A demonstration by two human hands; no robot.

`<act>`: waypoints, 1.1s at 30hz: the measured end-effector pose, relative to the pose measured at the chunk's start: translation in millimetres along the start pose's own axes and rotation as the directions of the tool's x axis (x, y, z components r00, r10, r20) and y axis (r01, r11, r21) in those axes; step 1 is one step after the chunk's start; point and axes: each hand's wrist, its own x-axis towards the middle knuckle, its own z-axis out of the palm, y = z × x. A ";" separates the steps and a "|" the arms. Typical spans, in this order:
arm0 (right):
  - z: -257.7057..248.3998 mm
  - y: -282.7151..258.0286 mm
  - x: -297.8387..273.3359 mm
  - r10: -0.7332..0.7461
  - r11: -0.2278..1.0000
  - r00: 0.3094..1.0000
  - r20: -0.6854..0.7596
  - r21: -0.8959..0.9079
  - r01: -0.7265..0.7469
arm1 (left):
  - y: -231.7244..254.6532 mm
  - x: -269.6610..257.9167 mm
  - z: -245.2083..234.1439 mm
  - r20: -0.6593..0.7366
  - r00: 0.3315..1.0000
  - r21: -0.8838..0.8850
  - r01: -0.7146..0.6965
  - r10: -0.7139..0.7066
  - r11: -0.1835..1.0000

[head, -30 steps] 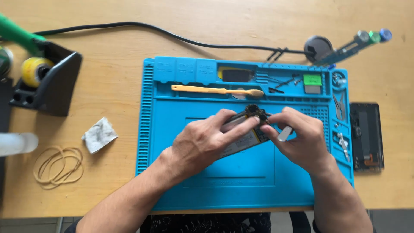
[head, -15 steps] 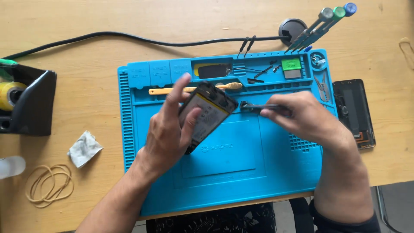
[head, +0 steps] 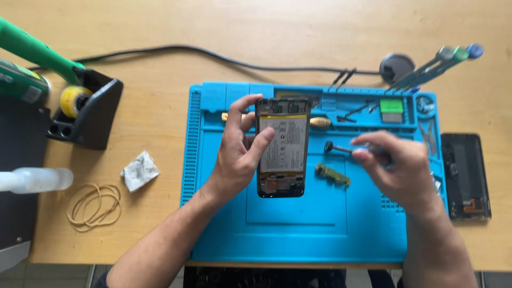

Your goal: The person disassembles a smartphone on a blue work mat, using tweezers to remove a small internal component and a screwdriver to unscrew parts of the device. The hands manipulate the phone and tools throughout the process.

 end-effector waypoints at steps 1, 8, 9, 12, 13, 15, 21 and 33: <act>3.8 0.4 -5.0 0.019 1.000 1.000 0.012 0.006 -0.020 | -1.0 -5.4 -0.7 0.002 1.000 -0.005 0.023 -0.023 1.000; 4.0 17.5 12.0 -0.017 0.993 0.999 -0.041 -0.114 0.012 | 14.4 -0.1 -12.9 0.058 0.997 0.088 0.035 -0.041 0.995; 3.1 19.3 14.8 -0.048 0.986 0.999 0.016 -0.156 0.050 | 16.7 0.0 -14.0 0.068 0.998 0.085 0.006 -0.012 0.996; 16.7 40.9 15.5 -0.186 0.952 0.981 -0.054 -0.256 0.166 | -18.9 5.4 -33.7 0.024 0.993 0.131 -0.122 0.120 0.984; 17.3 41.2 15.7 -0.185 0.952 0.981 -0.062 -0.260 0.163 | -16.2 5.3 -32.4 0.032 0.992 0.133 -0.127 0.124 0.983; 19.2 39.6 17.9 -0.212 0.954 0.970 -0.118 -0.240 0.180 | -8.0 3.9 -31.7 0.002 0.993 0.117 -0.121 0.122 0.986; 26.0 82.2 31.8 -0.243 0.906 0.958 -0.154 -0.389 0.167 | -17.4 -63.8 -33.5 -0.294 0.956 0.068 0.025 -0.004 0.997; 12.7 38.8 -24.6 -0.070 0.795 0.988 0.135 -0.591 0.137 | 14.5 -166.8 -69.8 -0.370 0.914 0.378 0.312 -0.167 0.872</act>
